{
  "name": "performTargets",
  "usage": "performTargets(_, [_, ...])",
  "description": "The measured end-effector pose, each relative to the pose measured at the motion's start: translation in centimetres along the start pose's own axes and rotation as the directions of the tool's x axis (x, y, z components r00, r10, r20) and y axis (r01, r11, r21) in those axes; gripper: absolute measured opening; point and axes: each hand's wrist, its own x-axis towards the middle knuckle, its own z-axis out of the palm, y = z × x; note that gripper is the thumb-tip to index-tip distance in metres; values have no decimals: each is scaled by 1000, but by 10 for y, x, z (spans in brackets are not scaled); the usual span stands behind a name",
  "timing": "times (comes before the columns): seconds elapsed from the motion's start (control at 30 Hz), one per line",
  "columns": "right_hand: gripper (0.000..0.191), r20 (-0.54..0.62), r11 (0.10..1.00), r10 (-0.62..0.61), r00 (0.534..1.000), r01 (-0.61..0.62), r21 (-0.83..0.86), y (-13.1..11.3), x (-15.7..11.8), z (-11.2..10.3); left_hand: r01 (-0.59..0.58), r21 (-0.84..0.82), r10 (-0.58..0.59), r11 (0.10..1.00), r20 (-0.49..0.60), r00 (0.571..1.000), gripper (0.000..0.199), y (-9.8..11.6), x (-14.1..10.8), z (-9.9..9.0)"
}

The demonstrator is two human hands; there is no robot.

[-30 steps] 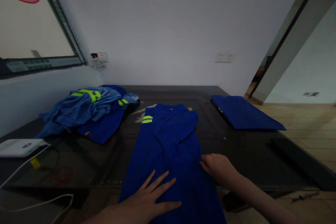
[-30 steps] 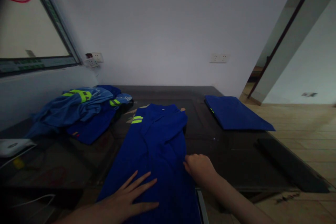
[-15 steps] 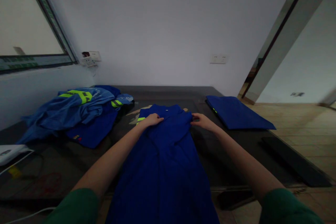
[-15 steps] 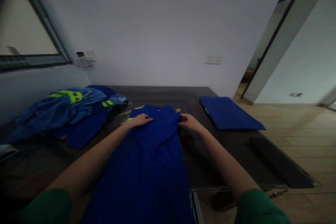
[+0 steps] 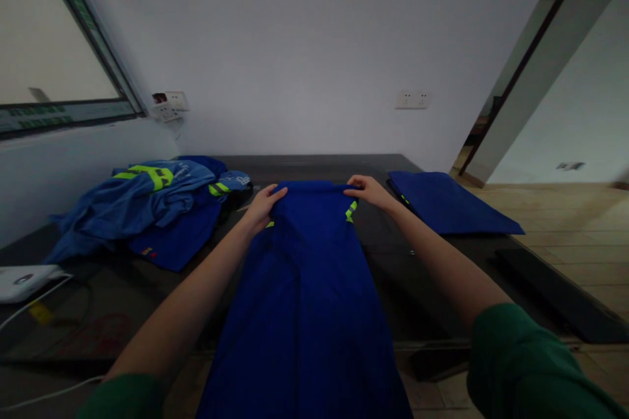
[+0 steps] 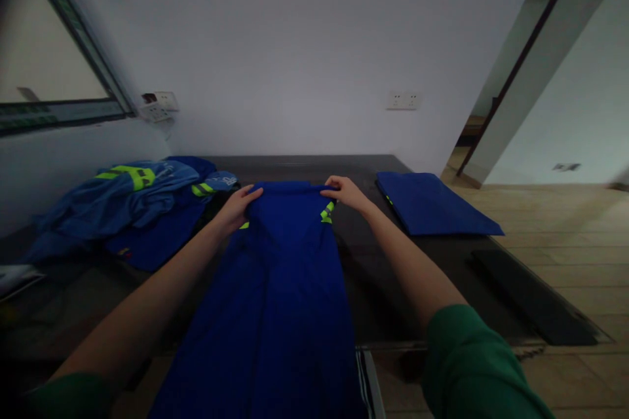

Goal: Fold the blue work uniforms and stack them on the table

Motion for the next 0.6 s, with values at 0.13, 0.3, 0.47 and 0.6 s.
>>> performTargets(0.13, [25,56,981,-64,996,73,-181,-10,39,12,-165,37,168,986,-120,978,41,9,-31,-16])
performTargets(0.3, [31,63,961,-5,998,23,-276,4,62,44,-13,130,33,991,-148,988,50,4,-63,-49])
performTargets(0.47, [36,-2,967,155,988,-152,-203,43,50,31,265,343,-220,901,-166,961,53,-22,-53,-82])
performTargets(0.6, [27,-36,950,234,972,-237,-204,68,32,11,288,434,-239,854,-164,957,56,-35,-28,-83])
